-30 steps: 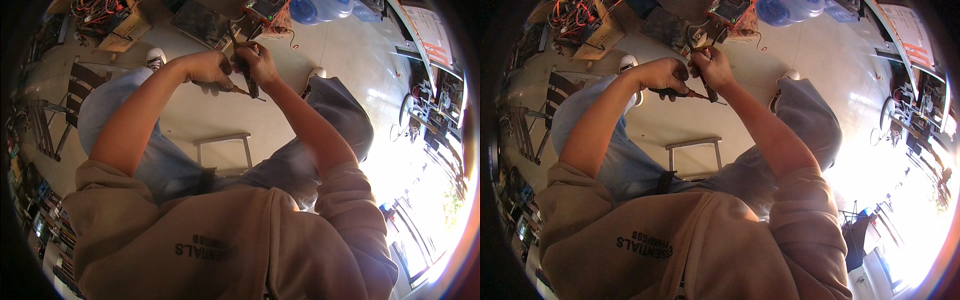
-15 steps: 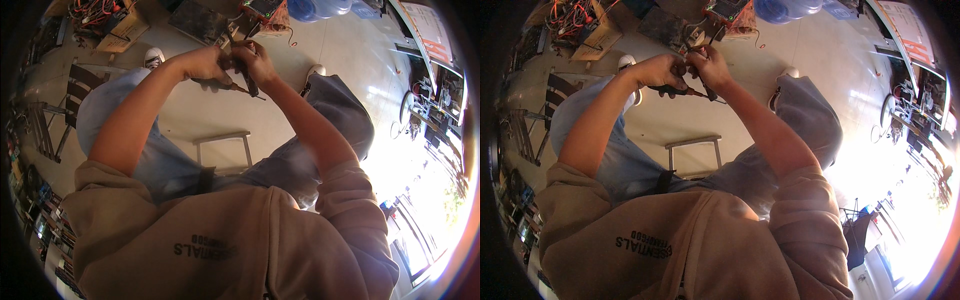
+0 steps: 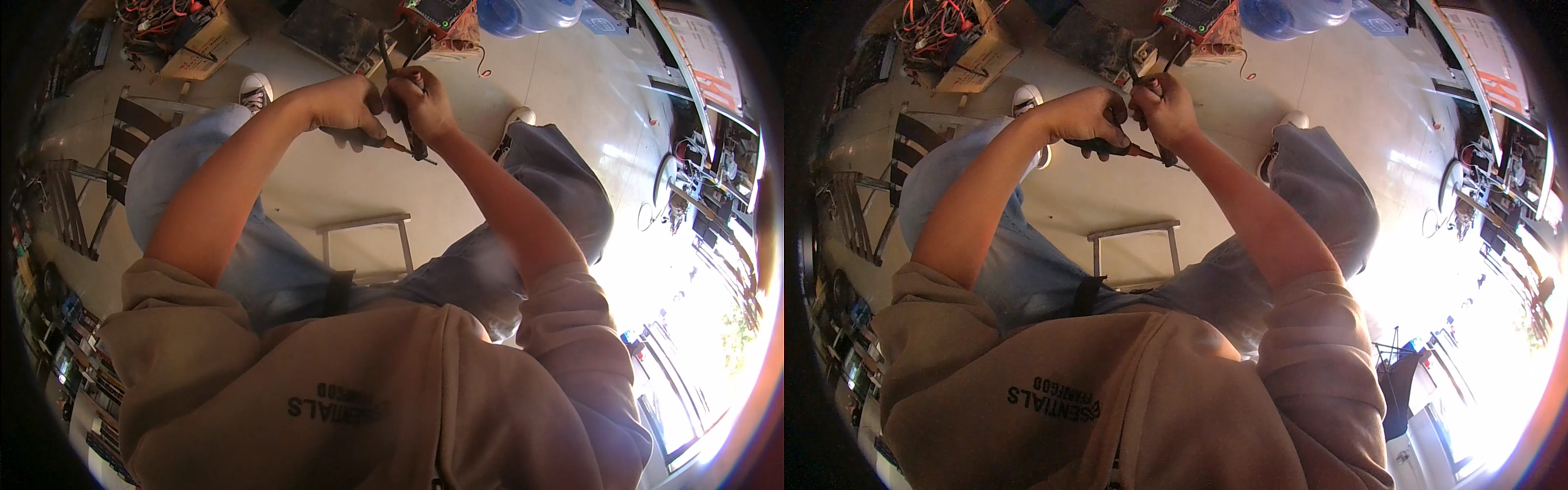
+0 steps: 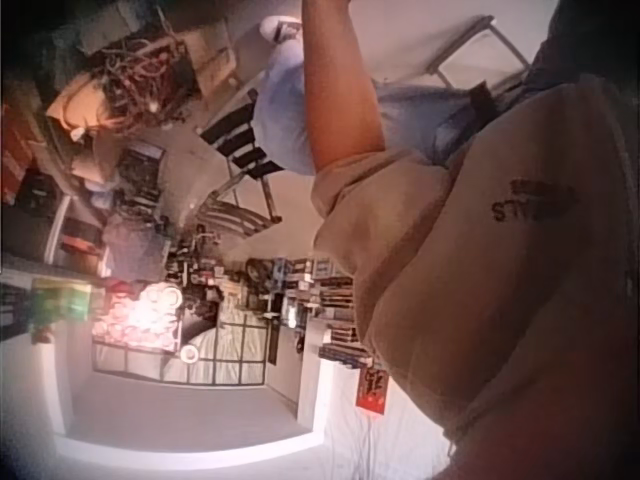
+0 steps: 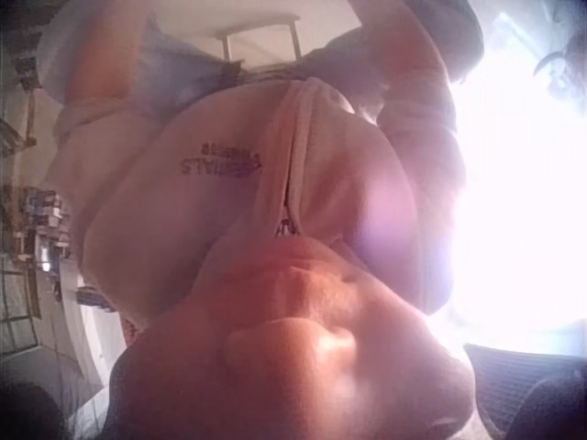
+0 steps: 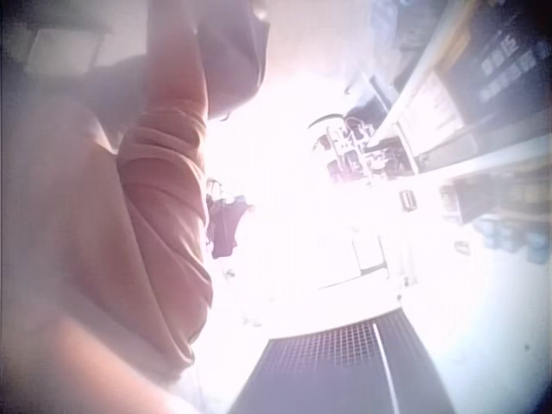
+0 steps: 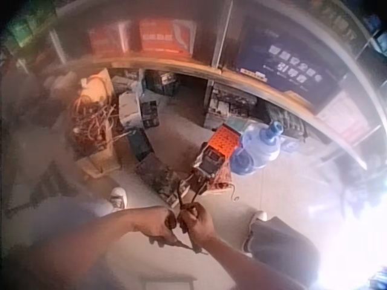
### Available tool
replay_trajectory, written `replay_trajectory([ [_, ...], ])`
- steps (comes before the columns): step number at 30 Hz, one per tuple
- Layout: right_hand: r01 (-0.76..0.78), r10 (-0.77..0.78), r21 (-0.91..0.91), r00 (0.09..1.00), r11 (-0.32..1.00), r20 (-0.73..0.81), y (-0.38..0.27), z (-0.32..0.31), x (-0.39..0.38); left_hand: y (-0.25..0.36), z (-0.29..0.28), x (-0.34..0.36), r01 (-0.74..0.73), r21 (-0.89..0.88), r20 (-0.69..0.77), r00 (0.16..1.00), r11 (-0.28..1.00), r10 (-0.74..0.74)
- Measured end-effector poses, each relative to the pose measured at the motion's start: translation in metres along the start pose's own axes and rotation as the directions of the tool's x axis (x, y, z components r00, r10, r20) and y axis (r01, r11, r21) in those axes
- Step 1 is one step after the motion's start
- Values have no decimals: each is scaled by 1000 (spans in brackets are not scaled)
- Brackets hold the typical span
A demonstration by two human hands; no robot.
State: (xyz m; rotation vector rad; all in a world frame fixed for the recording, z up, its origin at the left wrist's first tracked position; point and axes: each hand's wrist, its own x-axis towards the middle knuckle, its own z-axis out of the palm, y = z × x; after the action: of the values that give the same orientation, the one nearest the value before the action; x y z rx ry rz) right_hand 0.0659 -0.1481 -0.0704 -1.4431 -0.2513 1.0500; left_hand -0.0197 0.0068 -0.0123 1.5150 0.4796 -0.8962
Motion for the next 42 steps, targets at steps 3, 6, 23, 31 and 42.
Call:
replay_trajectory([
  [3, 27, -27, -24, 1000, 999, 7, 4, -3, 2, -3, 1, 4, -18, -5, -10, 1000, 1000, 18],
  [6, 35, -34, -42, 999, 998, 23, 3, -4, 2, -6, -1, 10, -60, -16, 38, 997, 998, 61],
  [23, -70, 66, 75, 996, 995, 52, -7, -4, 0, -4, -6, 8, -24, 23, 25, 999, 999, 24],
  [31, -285, 275, 377, 958, 881, 81, -8, -22, 9, 0, -13, -5, -99, -359, -148, 988, 928, 47],
  [42, -363, 367, 470, 926, 805, 87, -17, -26, 16, -2, 8, -8, -238, -444, -217, 964, 864, 154],
])
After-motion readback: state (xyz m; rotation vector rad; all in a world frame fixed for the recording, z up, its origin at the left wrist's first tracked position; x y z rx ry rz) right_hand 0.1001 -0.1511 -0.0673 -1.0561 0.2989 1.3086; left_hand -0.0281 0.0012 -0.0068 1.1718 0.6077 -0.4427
